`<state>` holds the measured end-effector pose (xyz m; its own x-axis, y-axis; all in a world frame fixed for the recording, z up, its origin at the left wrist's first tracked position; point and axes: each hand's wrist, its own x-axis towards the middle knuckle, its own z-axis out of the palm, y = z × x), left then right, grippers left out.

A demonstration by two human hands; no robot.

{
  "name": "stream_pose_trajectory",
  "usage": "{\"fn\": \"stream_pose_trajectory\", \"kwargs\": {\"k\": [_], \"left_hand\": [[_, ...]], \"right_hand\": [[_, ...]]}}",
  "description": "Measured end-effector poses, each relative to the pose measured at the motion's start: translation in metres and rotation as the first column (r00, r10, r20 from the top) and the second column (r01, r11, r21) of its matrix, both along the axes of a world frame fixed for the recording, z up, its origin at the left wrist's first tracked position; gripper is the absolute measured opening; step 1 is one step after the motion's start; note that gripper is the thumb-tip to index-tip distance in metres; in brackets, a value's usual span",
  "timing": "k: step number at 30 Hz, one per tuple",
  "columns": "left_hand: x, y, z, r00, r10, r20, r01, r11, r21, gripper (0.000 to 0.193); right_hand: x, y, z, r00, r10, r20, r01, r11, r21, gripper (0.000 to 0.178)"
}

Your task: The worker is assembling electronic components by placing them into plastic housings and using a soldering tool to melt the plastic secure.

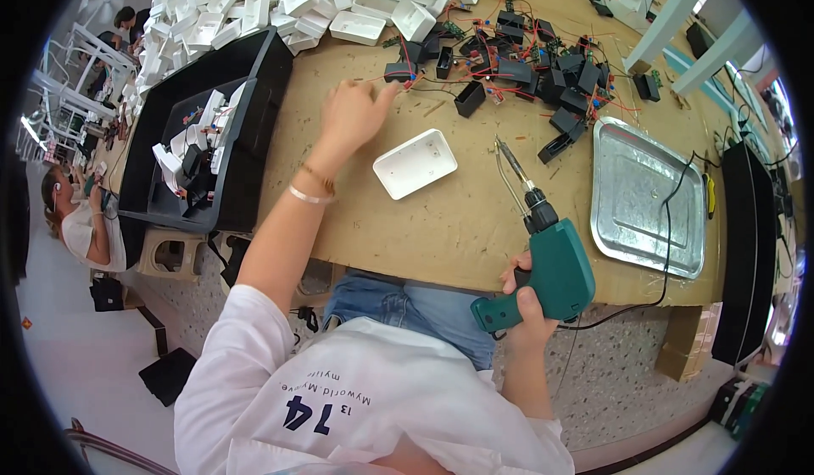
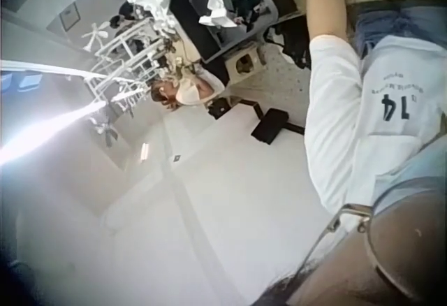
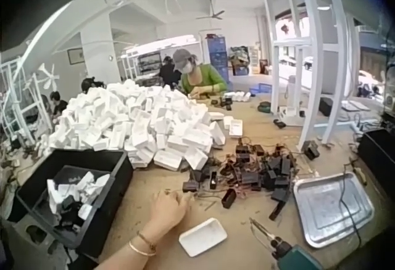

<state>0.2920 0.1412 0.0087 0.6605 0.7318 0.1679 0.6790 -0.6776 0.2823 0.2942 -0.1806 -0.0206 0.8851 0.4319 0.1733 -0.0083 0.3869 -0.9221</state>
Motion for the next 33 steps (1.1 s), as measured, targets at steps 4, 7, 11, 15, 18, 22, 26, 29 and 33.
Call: {"fn": "stream_pose_trajectory", "kwargs": {"k": [4, 7, 11, 15, 18, 22, 26, 29, 33], "left_hand": [[0.038, 0.03, -0.018, 0.96, 0.064, 0.272, -0.023, 0.988, -0.15, 0.046], [0.058, 0.037, -0.029, 0.895, 0.044, 0.444, 0.032, 0.986, -0.161, 0.039], [0.073, 0.033, -0.03, 0.884, 0.136, 0.448, 0.053, 0.922, -0.384, 0.028], [0.076, 0.03, -0.034, 0.751, 0.205, 0.627, 0.187, 0.845, -0.501, 0.022], [0.064, 0.032, -0.017, 0.58, 0.006, 0.815, 0.302, 0.927, -0.221, 0.023], [0.031, 0.012, 0.048, 0.179, 0.143, 0.973, 0.721, 0.654, -0.228, 0.018], [-0.032, -0.002, 0.082, 0.584, -0.016, 0.811, 0.488, 0.806, -0.335, 0.019], [-0.069, -0.014, 0.078, 0.895, -0.033, 0.445, 0.3, 0.784, -0.544, 0.022], [-0.072, -0.036, 0.03, 0.965, 0.017, 0.261, 0.143, 0.799, -0.584, 0.023]], "right_hand": [[0.002, -0.003, -0.004, 1.0, 0.007, 0.022, -0.007, 1.0, -0.004, 0.043], [0.002, -0.002, -0.004, 0.999, 0.026, 0.02, -0.026, 1.0, -0.001, 0.044], [0.002, 0.0, 0.0, 1.0, 0.02, -0.007, -0.02, 1.0, -0.006, 0.044], [0.001, -0.001, 0.001, 0.999, 0.042, -0.023, -0.042, 0.999, -0.001, 0.046], [0.001, 0.001, -0.001, 0.999, 0.039, -0.024, -0.039, 0.999, -0.001, 0.048], [0.001, -0.002, -0.002, 0.999, 0.022, -0.032, -0.022, 1.0, 0.014, 0.049], [0.003, -0.003, -0.002, 0.999, 0.039, -0.025, -0.039, 0.999, 0.0, 0.048], [0.002, -0.001, -0.003, 0.999, 0.039, -0.018, -0.039, 0.999, 0.001, 0.048], [0.001, 0.0, -0.003, 0.999, 0.03, -0.01, -0.03, 1.0, -0.003, 0.049]]}}
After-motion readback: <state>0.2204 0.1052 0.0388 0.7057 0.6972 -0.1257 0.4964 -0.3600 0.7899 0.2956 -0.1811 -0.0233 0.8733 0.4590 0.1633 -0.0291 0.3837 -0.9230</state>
